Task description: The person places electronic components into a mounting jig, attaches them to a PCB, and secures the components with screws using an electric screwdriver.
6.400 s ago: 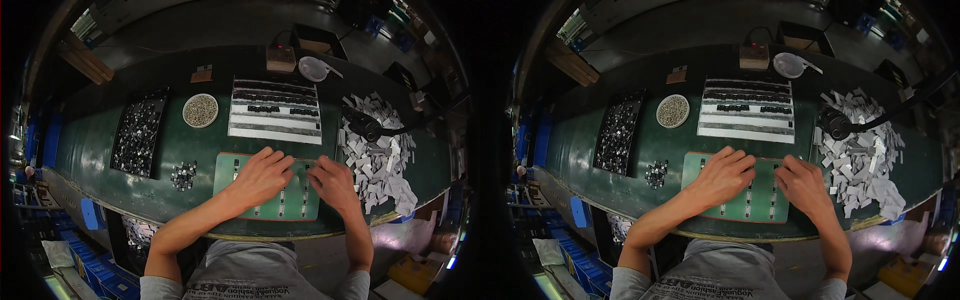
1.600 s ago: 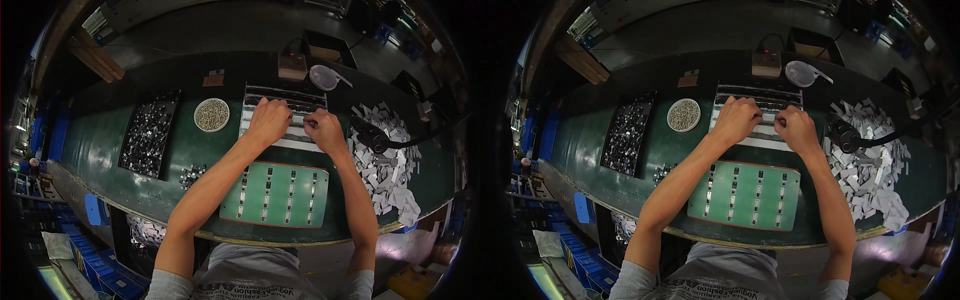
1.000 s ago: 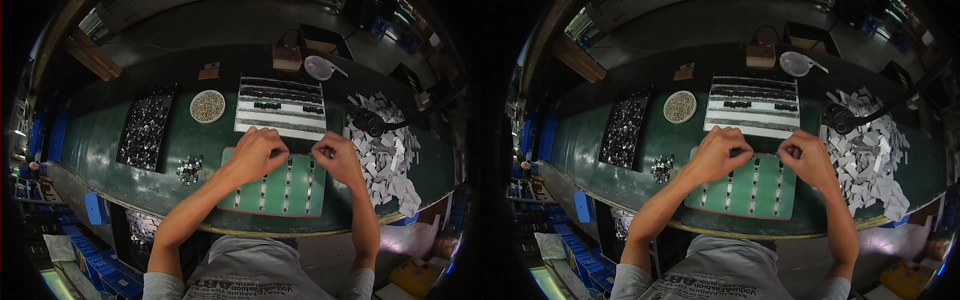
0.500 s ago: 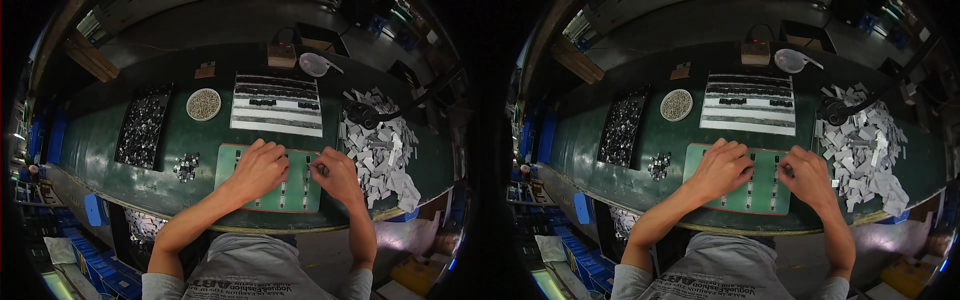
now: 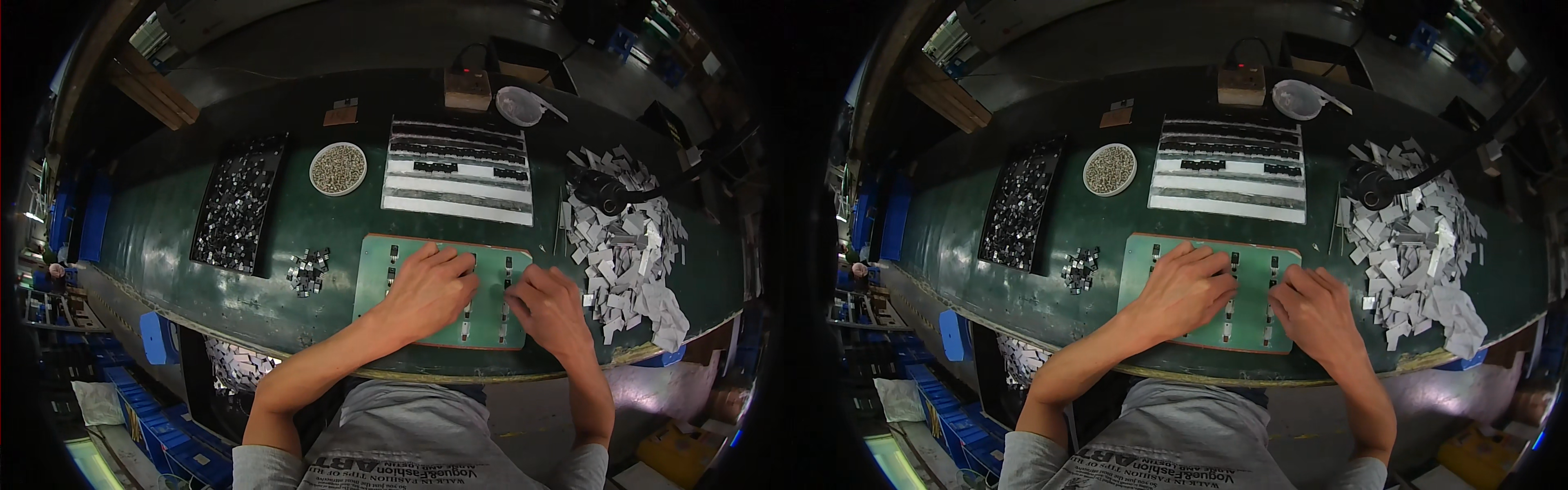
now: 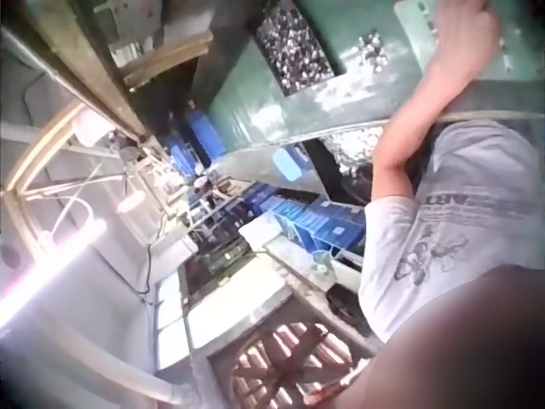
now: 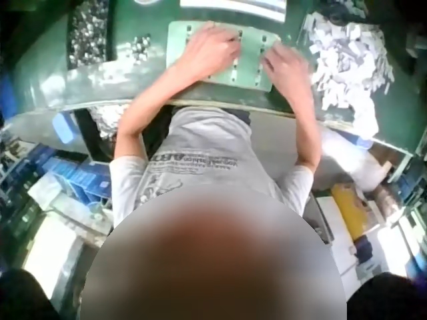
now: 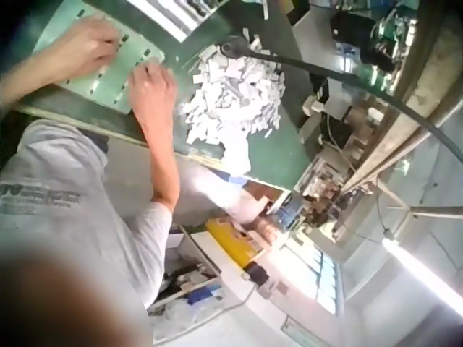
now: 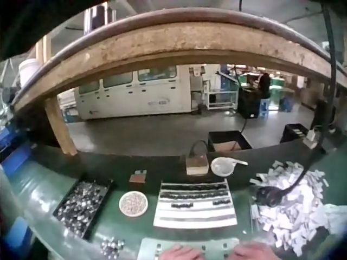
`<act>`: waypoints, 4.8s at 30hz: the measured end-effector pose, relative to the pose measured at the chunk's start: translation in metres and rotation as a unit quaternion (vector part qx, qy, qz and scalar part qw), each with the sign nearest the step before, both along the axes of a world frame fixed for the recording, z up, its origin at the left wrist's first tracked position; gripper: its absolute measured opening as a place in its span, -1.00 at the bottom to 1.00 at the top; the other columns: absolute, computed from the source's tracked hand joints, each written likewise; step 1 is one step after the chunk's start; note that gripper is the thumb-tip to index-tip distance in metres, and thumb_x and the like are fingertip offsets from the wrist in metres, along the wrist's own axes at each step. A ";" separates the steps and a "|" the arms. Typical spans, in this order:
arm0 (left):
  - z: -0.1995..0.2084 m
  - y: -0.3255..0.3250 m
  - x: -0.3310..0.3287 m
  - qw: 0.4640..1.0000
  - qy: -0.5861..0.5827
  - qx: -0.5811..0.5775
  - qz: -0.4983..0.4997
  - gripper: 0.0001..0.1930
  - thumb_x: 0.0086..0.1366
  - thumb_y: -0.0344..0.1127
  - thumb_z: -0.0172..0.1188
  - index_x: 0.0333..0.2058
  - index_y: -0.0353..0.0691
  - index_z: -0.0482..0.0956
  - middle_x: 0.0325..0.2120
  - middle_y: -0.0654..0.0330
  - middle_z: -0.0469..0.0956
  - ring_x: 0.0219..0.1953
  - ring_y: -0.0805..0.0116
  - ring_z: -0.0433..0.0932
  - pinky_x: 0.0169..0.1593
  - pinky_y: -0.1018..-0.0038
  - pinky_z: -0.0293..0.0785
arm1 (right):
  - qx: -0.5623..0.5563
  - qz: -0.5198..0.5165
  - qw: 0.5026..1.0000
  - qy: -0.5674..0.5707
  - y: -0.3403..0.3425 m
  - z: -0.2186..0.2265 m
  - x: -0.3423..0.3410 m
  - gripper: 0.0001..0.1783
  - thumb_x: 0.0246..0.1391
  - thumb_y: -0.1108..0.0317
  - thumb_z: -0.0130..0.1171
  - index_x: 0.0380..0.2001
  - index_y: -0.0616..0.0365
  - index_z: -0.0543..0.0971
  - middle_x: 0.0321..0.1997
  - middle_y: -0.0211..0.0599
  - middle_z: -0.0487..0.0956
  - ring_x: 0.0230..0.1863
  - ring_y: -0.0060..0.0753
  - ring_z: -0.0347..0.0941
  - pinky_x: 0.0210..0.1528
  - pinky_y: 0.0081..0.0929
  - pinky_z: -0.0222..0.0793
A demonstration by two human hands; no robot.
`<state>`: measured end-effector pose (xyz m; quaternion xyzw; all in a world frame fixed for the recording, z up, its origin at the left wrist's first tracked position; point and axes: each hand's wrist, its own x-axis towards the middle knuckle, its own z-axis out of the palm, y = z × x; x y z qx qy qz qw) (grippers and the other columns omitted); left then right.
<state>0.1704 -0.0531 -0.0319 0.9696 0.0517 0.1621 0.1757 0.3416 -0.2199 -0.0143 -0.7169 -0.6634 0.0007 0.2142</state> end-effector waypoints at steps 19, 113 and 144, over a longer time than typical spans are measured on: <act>-0.016 0.117 0.092 0.987 0.000 0.072 0.147 -0.86 0.10 -0.31 0.40 -0.35 -0.19 0.76 -0.35 0.20 0.60 -0.15 0.18 0.55 -0.04 0.24 0.40 | 0.015 -0.110 0.994 0.008 0.124 -0.031 0.077 -0.81 0.07 0.38 0.34 -0.23 0.15 0.72 -0.24 -0.27 0.58 -0.24 -0.04 0.60 -0.17 -0.18 0.52; -0.001 0.143 0.000 0.980 -0.045 -0.106 0.163 -0.87 0.20 -0.35 0.33 -0.29 -0.24 0.72 -0.34 0.16 0.59 -0.19 0.09 0.60 -0.13 0.22 0.51 | -0.062 0.142 0.986 -0.060 0.065 0.009 -0.077 -0.94 -0.13 0.46 0.23 -0.56 0.12 0.53 -0.44 -0.34 0.42 -0.38 -0.32 0.52 -0.25 -0.32 0.43; -0.023 0.163 0.036 0.991 -0.043 0.018 0.123 -0.90 0.15 -0.38 0.33 -0.36 -0.22 0.74 -0.31 0.17 0.62 -0.12 0.18 0.58 -0.06 0.25 0.36 | -0.008 -0.018 0.995 0.100 0.210 -0.036 0.024 -0.87 0.00 0.42 0.28 -0.38 0.23 0.72 -0.35 -0.12 0.60 -0.26 0.03 0.61 -0.20 -0.14 0.51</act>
